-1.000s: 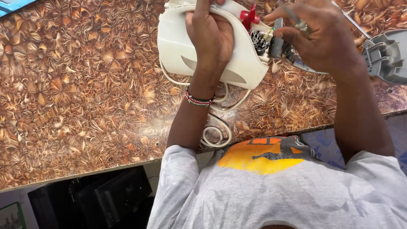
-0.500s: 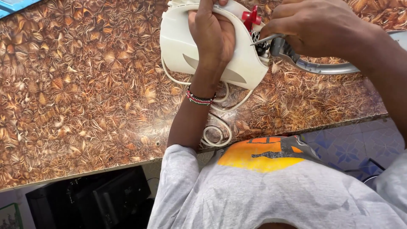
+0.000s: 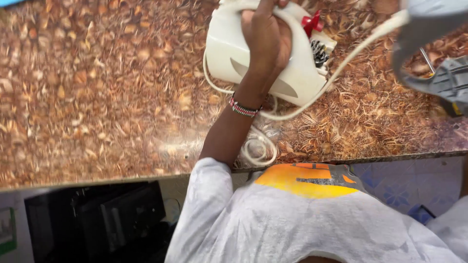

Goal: Soldering internal wires and using a screwdriver to repair an electronic appliance on a workbench.

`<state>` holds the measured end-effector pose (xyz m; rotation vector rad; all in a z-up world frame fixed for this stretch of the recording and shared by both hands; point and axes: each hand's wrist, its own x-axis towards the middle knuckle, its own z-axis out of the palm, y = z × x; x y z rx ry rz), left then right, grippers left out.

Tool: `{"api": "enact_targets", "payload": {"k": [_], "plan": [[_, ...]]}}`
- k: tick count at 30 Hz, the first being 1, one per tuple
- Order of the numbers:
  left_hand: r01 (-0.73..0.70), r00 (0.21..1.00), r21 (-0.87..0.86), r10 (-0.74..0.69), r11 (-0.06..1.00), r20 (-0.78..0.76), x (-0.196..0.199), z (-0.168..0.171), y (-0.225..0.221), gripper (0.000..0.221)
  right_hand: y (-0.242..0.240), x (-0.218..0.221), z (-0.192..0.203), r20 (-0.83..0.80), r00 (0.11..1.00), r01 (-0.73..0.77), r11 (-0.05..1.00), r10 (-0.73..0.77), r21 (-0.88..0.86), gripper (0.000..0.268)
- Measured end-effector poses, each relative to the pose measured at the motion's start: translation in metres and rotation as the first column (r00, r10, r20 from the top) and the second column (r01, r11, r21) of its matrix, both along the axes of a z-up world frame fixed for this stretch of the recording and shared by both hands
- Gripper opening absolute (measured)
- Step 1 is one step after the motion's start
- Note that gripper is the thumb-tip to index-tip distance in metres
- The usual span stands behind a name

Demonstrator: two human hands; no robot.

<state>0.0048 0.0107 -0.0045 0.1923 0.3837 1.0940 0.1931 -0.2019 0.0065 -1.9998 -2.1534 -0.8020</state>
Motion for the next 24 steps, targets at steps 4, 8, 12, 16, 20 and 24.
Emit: {"api": "enact_targets", "payload": {"k": [4, 8, 12, 16, 20, 24], "plan": [[0.000, 0.978, -0.040, -0.008, 0.999, -0.207, 0.003, 0.006, 0.004, 0.039, -0.028, 0.009, -0.001, -0.321, 0.946, -0.046, 0.999, 0.043, -0.004, 0.024], [0.031, 0.999, 0.048, -0.030, 0.998, -0.017, -0.002, 0.014, -0.002, 0.052, -0.046, 0.014, 0.000, -0.737, 0.674, -0.083, 0.997, 0.049, -0.009, 0.025], [0.026, 0.996, 0.150, -0.039, 0.988, 0.085, -0.002, 0.016, -0.004, 0.025, -0.042, -0.029, 0.035, -0.838, 0.545, -0.067, 0.998, 0.037, 0.001, 0.024], [0.067, 0.996, 0.141, -0.075, 0.988, 0.054, -0.011, 0.025, -0.010, 0.029, -0.053, -0.061, 0.043, -0.744, 0.663, -0.048, 0.997, 0.080, 0.064, 0.027], [0.155, 0.987, 0.356, -0.160, 0.922, -0.015, -0.026, 0.042, -0.023, 0.013, -0.082, -0.088, 0.029, -0.738, 0.672, 0.164, 0.983, -0.053, 0.078, 0.035], [0.129, 0.990, 0.527, -0.138, 0.840, -0.023, -0.035, 0.055, -0.041, 0.021, -0.108, -0.128, 0.016, -0.951, 0.288, 0.371, 0.928, -0.114, 0.001, 0.017]]}}
